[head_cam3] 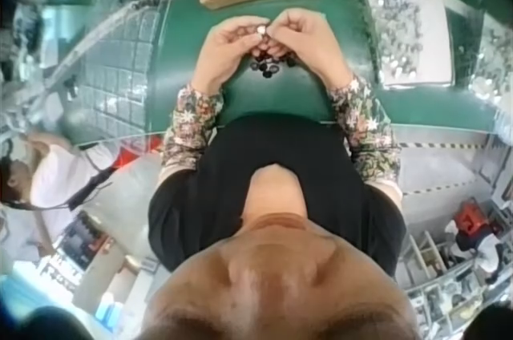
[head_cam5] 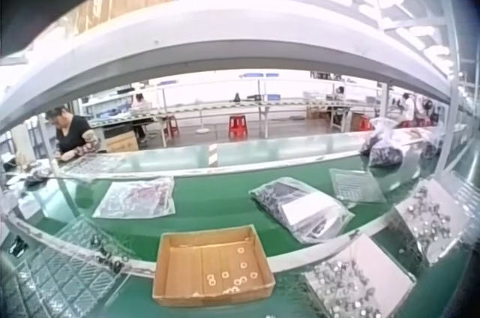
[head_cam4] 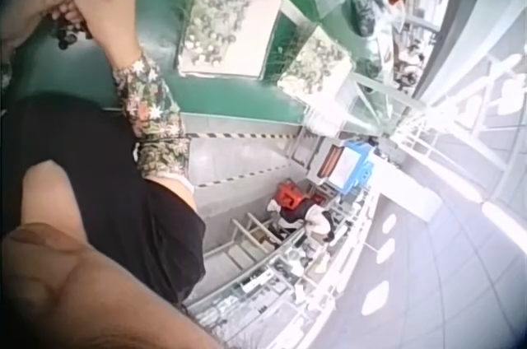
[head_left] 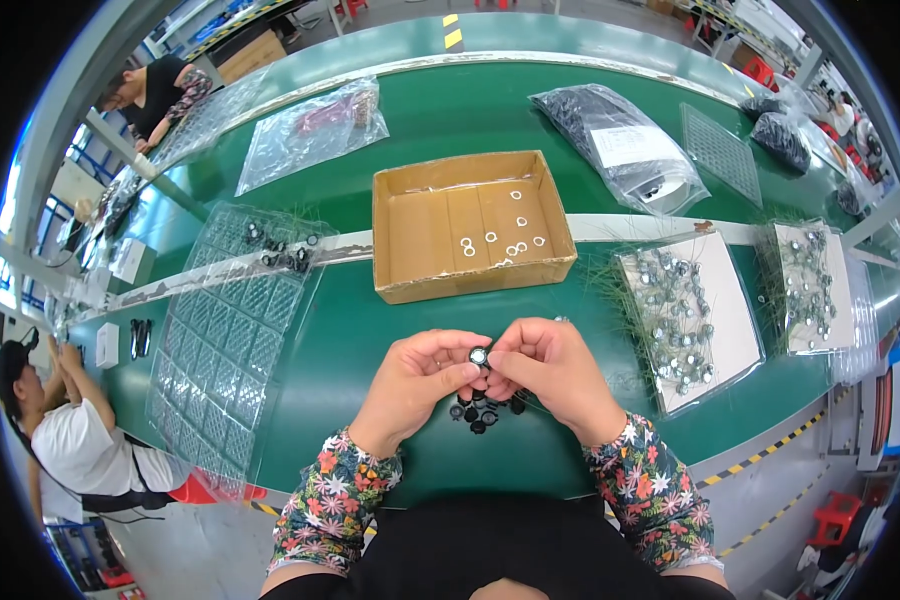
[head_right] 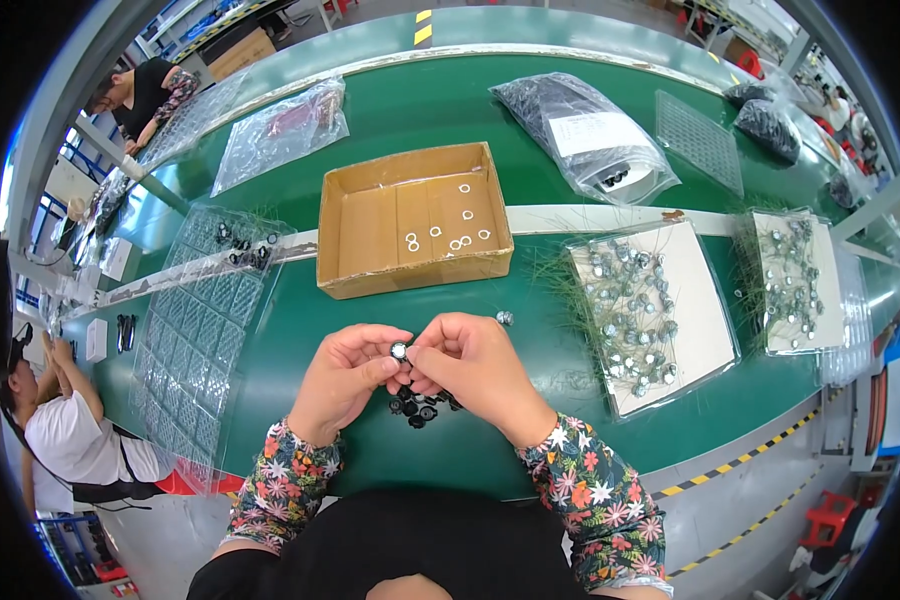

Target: The person assembles small plastic components and metal rings by hand at a factory workbench, taking them from plastic trays and plastic bags and placing them together.

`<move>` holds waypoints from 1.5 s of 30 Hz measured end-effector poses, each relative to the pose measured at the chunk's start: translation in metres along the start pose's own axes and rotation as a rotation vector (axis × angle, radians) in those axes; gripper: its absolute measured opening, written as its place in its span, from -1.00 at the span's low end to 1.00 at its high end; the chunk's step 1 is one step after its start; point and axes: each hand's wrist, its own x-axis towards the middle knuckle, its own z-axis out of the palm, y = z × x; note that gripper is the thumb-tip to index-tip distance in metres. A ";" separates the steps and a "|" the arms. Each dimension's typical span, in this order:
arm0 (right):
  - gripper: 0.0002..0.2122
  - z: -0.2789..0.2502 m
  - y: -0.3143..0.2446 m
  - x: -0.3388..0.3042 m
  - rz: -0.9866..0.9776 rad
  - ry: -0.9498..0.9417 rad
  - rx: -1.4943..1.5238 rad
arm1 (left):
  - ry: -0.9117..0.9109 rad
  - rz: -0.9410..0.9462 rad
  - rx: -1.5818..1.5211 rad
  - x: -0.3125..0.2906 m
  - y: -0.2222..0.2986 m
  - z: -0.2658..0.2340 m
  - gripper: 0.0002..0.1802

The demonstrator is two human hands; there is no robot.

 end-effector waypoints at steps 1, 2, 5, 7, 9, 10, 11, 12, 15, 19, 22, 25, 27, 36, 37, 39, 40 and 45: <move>-0.93 0.000 0.000 0.000 0.001 -0.001 0.003 | -0.003 0.000 -0.007 0.000 0.000 0.000 -0.72; -0.93 0.000 0.000 0.000 0.001 -0.002 0.002 | -0.004 -0.001 -0.014 0.000 -0.001 -0.001 -0.72; -0.92 -0.001 -0.001 0.000 0.009 -0.011 0.017 | -0.005 0.000 -0.011 0.000 0.000 -0.001 -0.73; -0.91 -0.001 -0.002 -0.001 0.023 -0.020 0.022 | 0.006 -0.003 -0.007 0.000 0.001 0.000 -0.73; -0.91 0.000 -0.003 -0.002 0.025 -0.022 0.021 | 0.018 -0.007 -0.003 -0.001 0.002 0.001 -0.74; -0.90 0.000 -0.003 -0.002 0.026 -0.024 0.021 | 0.020 -0.010 -0.003 -0.001 0.002 0.001 -0.74; -0.90 -0.001 -0.002 -0.002 0.026 -0.024 0.020 | 0.022 -0.014 -0.004 -0.001 0.001 0.001 -0.74; -0.91 -0.001 -0.002 -0.002 0.027 -0.027 0.027 | 0.022 -0.014 -0.005 0.000 0.001 0.001 -0.74; -0.92 -0.001 -0.002 -0.002 0.035 -0.028 0.013 | 0.028 -0.017 -0.007 0.000 0.000 0.001 -0.74; -0.94 -0.002 0.000 -0.002 0.005 -0.019 -0.081 | -0.010 0.078 0.137 -0.001 -0.003 0.002 -0.73; -0.94 -0.004 0.008 0.000 -0.060 0.013 -0.225 | 0.012 0.179 0.315 -0.002 -0.003 0.002 -0.73; -0.94 -0.001 0.008 -0.001 -0.127 0.030 -0.322 | 0.036 0.333 0.585 -0.001 0.001 0.002 -0.71; -0.94 -0.002 0.009 -0.001 -0.129 0.029 -0.340 | 0.039 0.406 0.690 0.001 0.002 0.002 -0.70; -0.93 -0.001 0.002 -0.003 -0.039 -0.066 -0.205 | 0.013 0.611 0.957 -0.003 0.008 0.003 -0.70; -0.92 0.000 0.002 -0.004 -0.027 -0.086 -0.164 | 0.017 0.590 0.925 -0.004 0.009 0.003 -0.71; -0.88 0.000 -0.001 -0.004 -0.003 -0.081 -0.109 | 0.021 0.573 0.895 -0.003 0.010 0.004 -0.72; -0.84 0.001 -0.003 -0.005 0.024 -0.077 -0.055 | 0.039 0.553 0.859 -0.004 0.009 0.004 -0.73; -0.84 -0.007 -0.006 -0.010 -0.097 -0.086 -0.320 | 0.095 0.482 0.750 -0.010 0.008 0.004 -0.75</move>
